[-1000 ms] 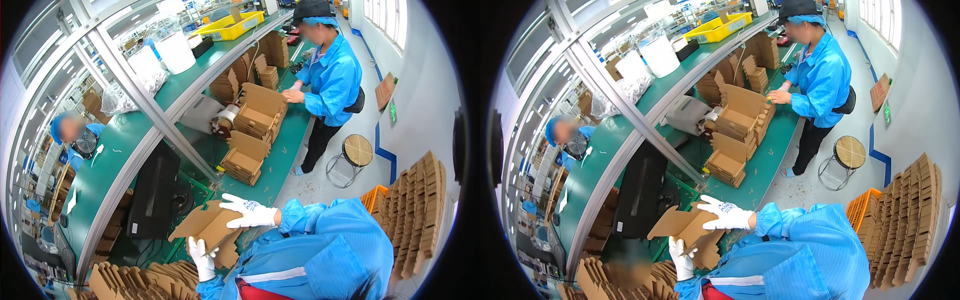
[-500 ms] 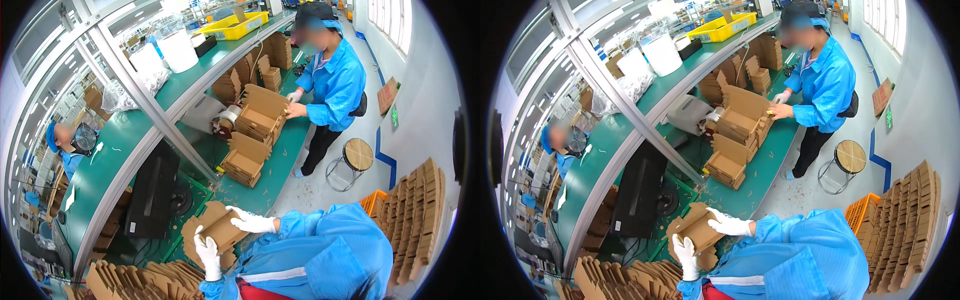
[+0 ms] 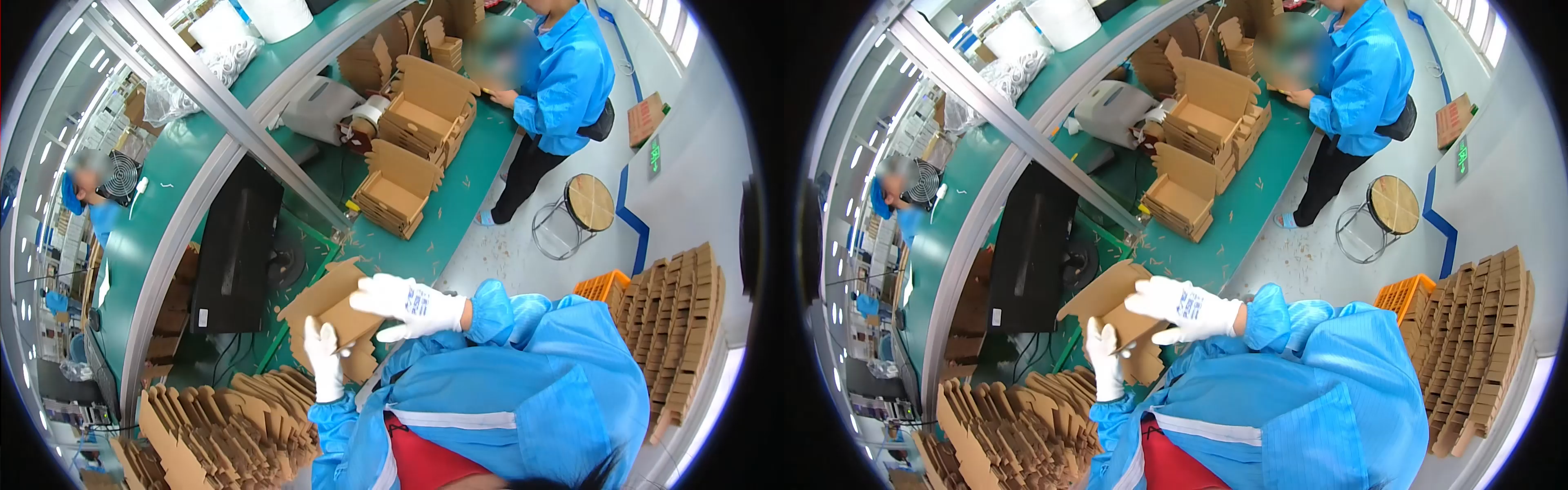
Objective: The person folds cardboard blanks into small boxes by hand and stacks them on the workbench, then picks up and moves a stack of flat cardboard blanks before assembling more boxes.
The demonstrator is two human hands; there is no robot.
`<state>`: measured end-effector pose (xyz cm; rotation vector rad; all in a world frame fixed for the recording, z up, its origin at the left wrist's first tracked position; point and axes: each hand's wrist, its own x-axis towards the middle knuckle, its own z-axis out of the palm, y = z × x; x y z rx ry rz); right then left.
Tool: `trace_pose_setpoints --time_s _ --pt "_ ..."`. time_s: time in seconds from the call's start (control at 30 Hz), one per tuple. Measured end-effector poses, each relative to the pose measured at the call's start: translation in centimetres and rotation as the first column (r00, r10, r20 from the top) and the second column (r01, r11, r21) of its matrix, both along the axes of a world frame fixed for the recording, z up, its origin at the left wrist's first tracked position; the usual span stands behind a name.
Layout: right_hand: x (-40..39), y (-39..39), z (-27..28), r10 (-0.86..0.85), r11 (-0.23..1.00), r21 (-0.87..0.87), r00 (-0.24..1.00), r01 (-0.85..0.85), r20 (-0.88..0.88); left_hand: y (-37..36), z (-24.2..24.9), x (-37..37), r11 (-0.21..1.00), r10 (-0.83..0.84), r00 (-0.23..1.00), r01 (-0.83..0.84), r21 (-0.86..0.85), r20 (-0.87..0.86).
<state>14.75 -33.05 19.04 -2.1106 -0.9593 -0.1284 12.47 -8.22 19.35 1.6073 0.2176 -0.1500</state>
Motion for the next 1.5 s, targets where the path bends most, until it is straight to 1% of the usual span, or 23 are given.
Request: trace_pose_setpoints --time_s 0.13,0.23,0.27,0.3,0.37,0.5,0.6,0.67,0.77,0.83,0.87,0.93,1.0,1.03,1.07,1.1,1.23,1.3,1.33,1.37,1.43,1.47,1.5 --pt "0.7 -1.4 -1.6 0.050 0.987 -0.155 0.997 -0.040 0.064 -2.0 -0.3 -0.3 0.995 0.014 0.999 -0.010 -0.097 0.040" --pt "5.1 -3.4 0.9 -0.292 0.947 -0.019 0.888 0.319 0.355 -1.1 -1.2 -0.5 0.978 0.155 0.987 -0.145 -0.150 0.052" --pt "6.3 -4.1 2.8 -0.403 0.876 -0.154 0.870 0.456 0.284 0.0 -2.4 -0.8 0.978 0.187 0.979 -0.178 -0.108 0.082" --pt "8.9 -4.8 -0.2 -0.487 0.857 0.071 0.758 0.510 0.434 1.3 -3.5 -1.2 0.964 0.251 0.965 -0.241 -0.113 0.076" --pt "11.1 -5.1 -0.4 -0.654 0.716 0.026 0.657 0.698 0.375 4.7 -7.1 -2.0 0.945 0.317 0.941 -0.324 0.042 0.114" --pt "14.1 -6.2 -3.4 -0.580 0.814 -0.163 0.794 0.557 -0.183 7.2 -9.2 -5.4 0.777 0.361 0.918 -0.393 0.491 0.164" --pt "11.2 -4.3 0.7 -0.593 0.800 0.118 0.743 0.589 0.312 8.1 -11.0 -6.8 0.725 0.412 0.906 -0.393 0.566 0.101" --pt "8.6 -1.8 -0.7 -0.462 0.885 0.117 0.821 0.450 0.336 7.3 -11.4 -7.1 0.768 0.486 0.873 -0.450 0.456 0.043" --pt "2.9 3.8 -10.5 -0.428 0.899 -0.235 0.854 0.369 -0.297 8.2 -13.3 -7.4 0.842 0.428 0.903 -0.381 0.381 -0.041" --pt "0.1 6.4 -12.7 -0.396 0.914 -0.350 0.644 0.206 -0.655 6.9 -11.4 -7.1 0.799 0.409 0.908 -0.309 0.516 -0.090" --pt "-1.1 7.3 -13.3 -0.434 0.897 -0.352 0.681 0.267 -0.590 7.4 -14.8 -7.5 0.522 0.457 0.886 -0.338 0.783 0.077" --pt "-1.6 7.3 -12.8 -0.474 0.877 -0.352 0.709 0.327 -0.523 4.1 -7.3 -7.0 0.790 0.580 0.794 -0.493 0.365 -0.183" --pt "-0.9 5.8 -10.6 -0.338 0.927 -0.083 0.721 0.366 -0.605 5.0 -8.9 -7.3 0.676 0.600 0.785 -0.602 0.425 0.156" --pt "-0.9 5.9 -11.1 -0.386 0.876 0.112 0.822 0.468 -0.418 7.2 -10.7 -7.8 0.717 0.566 0.793 -0.609 0.340 0.225" --pt "-0.3 5.2 -7.7 -0.237 0.839 0.231 0.714 0.492 -0.659 4.0 -3.9 -7.2 0.805 0.593 0.802 -0.592 -0.026 0.076" --pt "0.7 4.2 -4.2 -0.041 0.772 0.330 0.560 0.543 -0.827 5.6 -4.1 -7.5 0.919 0.386 0.899 -0.393 -0.004 0.207" --pt "1.4 3.9 -0.7 0.423 0.533 0.615 0.447 0.581 -0.789 3.9 -1.0 -7.1 0.920 0.336 0.942 -0.324 -0.220 0.020" --pt "1.0 3.9 -2.4 0.258 0.861 0.415 0.451 0.294 -0.855 2.7 -1.1 -6.2 0.942 0.283 0.959 -0.275 -0.194 0.014" --pt "0.4 4.7 -3.3 0.254 0.901 0.379 0.452 0.212 -0.855 2.2 -1.3 -5.9 0.961 0.227 0.974 -0.222 -0.164 0.015" --pt "-0.4 6.2 -5.3 0.075 0.928 0.299 0.677 0.221 -0.732 1.3 -1.6 -5.6 0.941 0.280 0.960 -0.272 -0.203 0.015" --pt "-0.7 6.7 -4.7 -0.127 0.976 0.120 0.923 0.181 -0.362 1.9 -4.3 -5.3 0.980 0.148 0.988 -0.151 0.128 0.034" --pt "-0.2 6.2 -2.3 -0.127 0.991 0.008 0.975 0.130 -0.184 2.4 -5.2 -4.9 0.928 0.111 0.964 -0.014 0.371 -0.242" --pt "-0.7 7.0 -3.1 -0.132 0.982 -0.158 0.972 0.102 -0.193 2.3 -5.3 -4.6 0.927 0.109 0.957 0.001 0.375 -0.270"
